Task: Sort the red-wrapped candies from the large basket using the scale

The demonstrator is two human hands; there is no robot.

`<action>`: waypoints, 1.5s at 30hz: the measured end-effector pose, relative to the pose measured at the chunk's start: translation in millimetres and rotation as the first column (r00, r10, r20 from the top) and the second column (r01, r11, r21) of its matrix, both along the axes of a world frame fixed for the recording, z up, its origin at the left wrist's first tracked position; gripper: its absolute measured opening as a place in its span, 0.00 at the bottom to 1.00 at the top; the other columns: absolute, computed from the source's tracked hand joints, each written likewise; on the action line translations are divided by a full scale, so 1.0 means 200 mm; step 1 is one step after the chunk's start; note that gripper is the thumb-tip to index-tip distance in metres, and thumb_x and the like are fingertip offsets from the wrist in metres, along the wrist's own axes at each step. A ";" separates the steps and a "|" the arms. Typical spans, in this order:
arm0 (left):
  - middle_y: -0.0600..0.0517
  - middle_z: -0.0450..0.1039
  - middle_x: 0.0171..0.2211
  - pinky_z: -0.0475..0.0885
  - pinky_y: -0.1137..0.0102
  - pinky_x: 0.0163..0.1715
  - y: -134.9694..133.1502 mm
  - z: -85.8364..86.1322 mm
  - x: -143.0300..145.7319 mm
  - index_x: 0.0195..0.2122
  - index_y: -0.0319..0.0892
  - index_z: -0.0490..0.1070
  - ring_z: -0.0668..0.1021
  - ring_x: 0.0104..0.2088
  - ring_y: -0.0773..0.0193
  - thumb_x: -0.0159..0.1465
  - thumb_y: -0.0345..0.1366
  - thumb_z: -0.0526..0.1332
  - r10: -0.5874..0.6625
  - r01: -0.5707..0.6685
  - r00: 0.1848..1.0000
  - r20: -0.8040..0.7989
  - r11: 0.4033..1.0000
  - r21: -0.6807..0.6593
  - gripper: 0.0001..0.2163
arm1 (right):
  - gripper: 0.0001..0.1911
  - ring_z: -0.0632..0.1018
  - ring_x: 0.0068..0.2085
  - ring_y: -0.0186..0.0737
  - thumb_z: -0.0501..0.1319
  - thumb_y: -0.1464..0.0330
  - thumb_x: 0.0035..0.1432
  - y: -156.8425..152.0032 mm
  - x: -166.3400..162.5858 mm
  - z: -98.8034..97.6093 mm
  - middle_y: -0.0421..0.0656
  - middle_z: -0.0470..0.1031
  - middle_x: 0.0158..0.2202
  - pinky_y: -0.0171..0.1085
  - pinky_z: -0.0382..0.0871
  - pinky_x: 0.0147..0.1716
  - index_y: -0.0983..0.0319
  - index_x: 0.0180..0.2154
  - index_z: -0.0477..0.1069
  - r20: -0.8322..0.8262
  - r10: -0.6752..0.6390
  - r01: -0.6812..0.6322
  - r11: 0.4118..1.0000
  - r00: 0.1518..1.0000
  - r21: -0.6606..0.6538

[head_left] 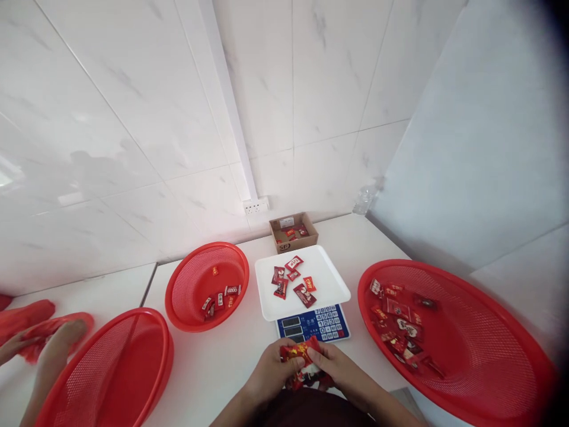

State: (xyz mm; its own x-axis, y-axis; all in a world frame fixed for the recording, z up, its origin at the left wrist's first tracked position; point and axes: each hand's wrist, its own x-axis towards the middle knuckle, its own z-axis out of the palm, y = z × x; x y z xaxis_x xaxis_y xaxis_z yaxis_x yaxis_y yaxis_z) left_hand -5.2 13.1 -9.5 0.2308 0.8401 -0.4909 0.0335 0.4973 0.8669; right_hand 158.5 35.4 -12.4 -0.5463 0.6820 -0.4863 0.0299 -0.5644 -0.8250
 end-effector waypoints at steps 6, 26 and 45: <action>0.45 0.70 0.46 0.70 0.65 0.39 0.08 -0.05 -0.20 0.50 0.41 0.63 0.74 0.40 0.62 0.61 0.38 0.52 -0.002 0.113 0.895 -0.446 0.968 0.222 0.17 | 0.25 0.73 0.25 0.35 0.58 0.48 0.45 0.00 0.00 -0.10 0.40 0.71 0.24 0.31 0.64 0.19 0.62 0.34 0.69 0.145 -0.140 0.130 0.988 0.979 0.078; 0.48 0.40 0.65 0.66 0.54 0.49 0.08 -0.06 -1.38 0.61 0.48 0.52 0.51 0.63 0.49 0.53 0.15 0.43 -0.228 0.151 -0.216 -0.949 0.953 -0.263 0.35 | 0.21 0.75 0.29 0.35 0.58 0.51 0.48 -0.04 0.05 -0.18 0.42 0.73 0.27 0.29 0.63 0.22 0.62 0.34 0.69 0.164 -0.197 0.203 0.979 0.967 -0.020; 0.43 0.68 0.48 0.65 0.64 0.45 0.10 0.03 -1.51 0.44 0.41 0.68 0.68 0.52 0.55 0.57 0.35 0.53 -0.254 0.324 -0.119 -0.960 0.904 -0.280 0.14 | 0.24 0.76 0.30 0.37 0.58 0.49 0.45 -0.05 0.05 -0.19 0.42 0.74 0.27 0.30 0.61 0.22 0.63 0.34 0.67 0.197 -0.175 0.179 0.984 0.965 -0.003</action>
